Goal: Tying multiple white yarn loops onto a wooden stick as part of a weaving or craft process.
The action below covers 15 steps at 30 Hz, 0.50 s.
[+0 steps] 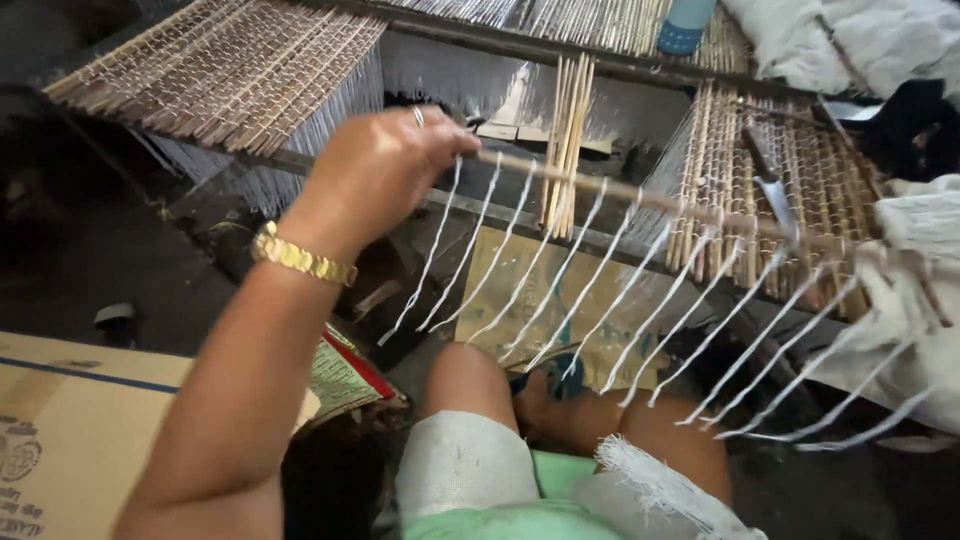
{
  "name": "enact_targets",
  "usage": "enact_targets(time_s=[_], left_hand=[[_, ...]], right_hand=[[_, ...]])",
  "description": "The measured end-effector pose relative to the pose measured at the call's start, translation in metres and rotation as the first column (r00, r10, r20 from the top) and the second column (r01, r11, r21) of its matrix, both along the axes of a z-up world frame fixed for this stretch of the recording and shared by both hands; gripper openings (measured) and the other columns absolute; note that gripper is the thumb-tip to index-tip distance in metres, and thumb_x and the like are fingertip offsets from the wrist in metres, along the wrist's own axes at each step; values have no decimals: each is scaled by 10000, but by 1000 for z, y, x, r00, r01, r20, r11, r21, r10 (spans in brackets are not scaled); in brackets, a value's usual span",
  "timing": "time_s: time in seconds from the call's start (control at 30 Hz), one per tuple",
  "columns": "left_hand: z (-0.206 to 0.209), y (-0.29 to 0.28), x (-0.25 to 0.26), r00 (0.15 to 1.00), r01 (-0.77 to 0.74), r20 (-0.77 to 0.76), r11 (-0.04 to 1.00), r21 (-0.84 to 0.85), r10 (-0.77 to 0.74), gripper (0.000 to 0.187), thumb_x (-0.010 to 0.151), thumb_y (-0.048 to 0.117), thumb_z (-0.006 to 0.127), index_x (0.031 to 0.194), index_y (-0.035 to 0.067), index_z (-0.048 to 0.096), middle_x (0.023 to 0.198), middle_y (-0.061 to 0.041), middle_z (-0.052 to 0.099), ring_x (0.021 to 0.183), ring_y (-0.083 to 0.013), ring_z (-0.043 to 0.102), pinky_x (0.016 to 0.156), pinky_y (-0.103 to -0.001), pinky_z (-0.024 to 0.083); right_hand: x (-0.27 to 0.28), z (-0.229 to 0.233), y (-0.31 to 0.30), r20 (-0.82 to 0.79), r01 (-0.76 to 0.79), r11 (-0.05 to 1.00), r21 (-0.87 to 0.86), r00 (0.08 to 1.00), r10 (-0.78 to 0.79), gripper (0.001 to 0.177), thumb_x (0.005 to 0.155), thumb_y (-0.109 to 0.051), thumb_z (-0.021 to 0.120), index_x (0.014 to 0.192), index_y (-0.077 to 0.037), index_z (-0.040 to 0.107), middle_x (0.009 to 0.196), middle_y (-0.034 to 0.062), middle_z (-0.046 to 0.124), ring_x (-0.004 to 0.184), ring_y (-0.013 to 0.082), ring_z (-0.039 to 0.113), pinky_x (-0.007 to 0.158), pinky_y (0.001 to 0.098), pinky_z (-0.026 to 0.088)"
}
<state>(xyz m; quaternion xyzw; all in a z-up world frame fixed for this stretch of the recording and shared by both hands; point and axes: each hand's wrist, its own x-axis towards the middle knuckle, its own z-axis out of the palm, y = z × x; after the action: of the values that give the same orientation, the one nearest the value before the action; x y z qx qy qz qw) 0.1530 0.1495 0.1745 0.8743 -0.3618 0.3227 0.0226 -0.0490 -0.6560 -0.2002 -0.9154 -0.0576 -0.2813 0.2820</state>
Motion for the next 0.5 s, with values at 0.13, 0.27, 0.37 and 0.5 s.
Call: enact_targets(time_s=[0.13, 0.27, 0.37, 0.5], left_hand=[[16, 6, 37, 993, -89, 82, 994, 58, 84, 148, 1007, 148, 703, 1090, 246, 777, 876, 7, 718, 638, -202, 669, 472, -373, 524], [37, 5, 77, 969, -239, 82, 966, 99, 231, 279, 975, 62, 727, 1212, 199, 779, 883, -62, 722, 681, -178, 656, 521, -285, 612], [39, 13, 124, 939, -332, -107, 943, -28, 328, 373, 973, -55, 662, 1241, 169, 791, 769, -126, 751, 527, -187, 631, 391, -287, 548], [7, 51, 203, 879, -474, 61, 881, 3, 473, 153, 1072, 44, 642, 963, 131, 703, 688, -50, 640, 527, -176, 589, 403, -297, 466]], right_hand=[[-37, -90, 75, 18, 45, 999, 3, 999, -45, 250, 1033, -170, 554, 1218, -68, 689, 1098, 73, 636, 1020, 226, 571, 991, 339, 388], [21, -40, 259, 47, 83, 997, -3, 995, -83, 220, 1015, -116, 553, 1162, -82, 714, 1107, 69, 656, 1051, 243, 582, 1040, 360, 387], [89, 214, 430, 55, 107, 994, 5, 993, -107, 216, 1005, -89, 552, 1133, -88, 726, 1111, 68, 666, 1067, 251, 587, 1064, 371, 387], [125, 115, 516, -202, -335, 939, 81, 917, 344, 140, 919, -127, 624, 1003, -136, 736, 948, 54, 648, 958, 267, 589, 897, 387, 456]])
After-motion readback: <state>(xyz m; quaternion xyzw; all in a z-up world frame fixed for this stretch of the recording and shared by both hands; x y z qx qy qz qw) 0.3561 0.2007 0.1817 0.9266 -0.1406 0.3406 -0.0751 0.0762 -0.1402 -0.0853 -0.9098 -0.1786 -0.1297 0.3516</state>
